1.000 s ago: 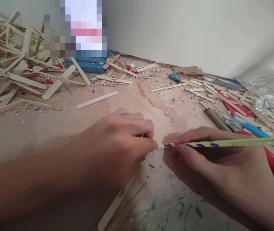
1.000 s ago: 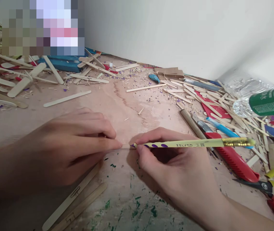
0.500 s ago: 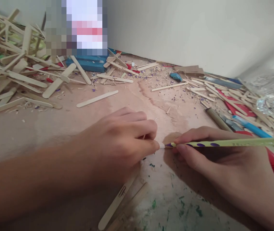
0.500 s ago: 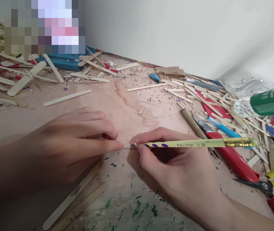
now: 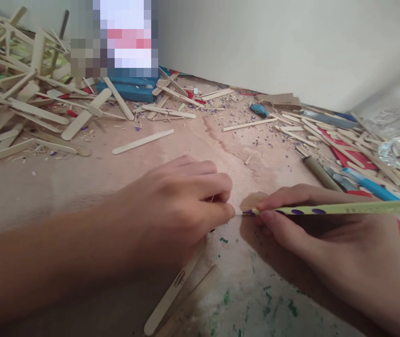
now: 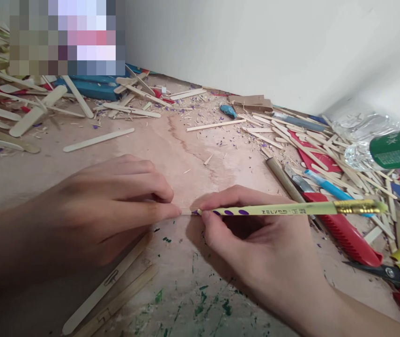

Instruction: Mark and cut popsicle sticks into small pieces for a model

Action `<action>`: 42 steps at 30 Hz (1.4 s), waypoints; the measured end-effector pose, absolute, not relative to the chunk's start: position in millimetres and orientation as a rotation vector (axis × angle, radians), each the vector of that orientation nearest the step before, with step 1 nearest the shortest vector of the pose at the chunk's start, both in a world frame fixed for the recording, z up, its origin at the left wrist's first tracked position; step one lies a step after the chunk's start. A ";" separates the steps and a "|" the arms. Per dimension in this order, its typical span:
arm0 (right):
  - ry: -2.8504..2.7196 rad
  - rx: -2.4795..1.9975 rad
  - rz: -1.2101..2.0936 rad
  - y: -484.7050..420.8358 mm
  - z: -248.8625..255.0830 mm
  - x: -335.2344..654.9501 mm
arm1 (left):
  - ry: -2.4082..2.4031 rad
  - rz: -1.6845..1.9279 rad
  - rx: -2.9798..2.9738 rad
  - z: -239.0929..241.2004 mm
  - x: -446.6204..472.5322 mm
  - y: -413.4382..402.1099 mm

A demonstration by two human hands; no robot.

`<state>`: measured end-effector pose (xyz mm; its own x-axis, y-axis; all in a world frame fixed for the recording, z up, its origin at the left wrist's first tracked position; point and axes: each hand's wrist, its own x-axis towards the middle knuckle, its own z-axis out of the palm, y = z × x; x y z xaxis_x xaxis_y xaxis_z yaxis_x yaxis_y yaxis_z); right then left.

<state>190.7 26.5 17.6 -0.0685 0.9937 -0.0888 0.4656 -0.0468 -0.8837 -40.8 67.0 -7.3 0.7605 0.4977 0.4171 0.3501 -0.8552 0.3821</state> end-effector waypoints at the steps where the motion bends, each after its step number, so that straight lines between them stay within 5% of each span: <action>1: -1.589 -1.577 1.063 26.7 17.4 190.3 | 0.660 0.754 2.679 -7.3 -40.5 67.3; 20: -1.658 -1.537 0.924 29.2 16.5 190.6 | 0.708 0.708 2.691 -7.3 -39.7 66.8; 42: -1.330 -1.668 1.223 23.3 22.8 180.9 | 0.680 0.703 2.681 -7.3 -40.3 67.1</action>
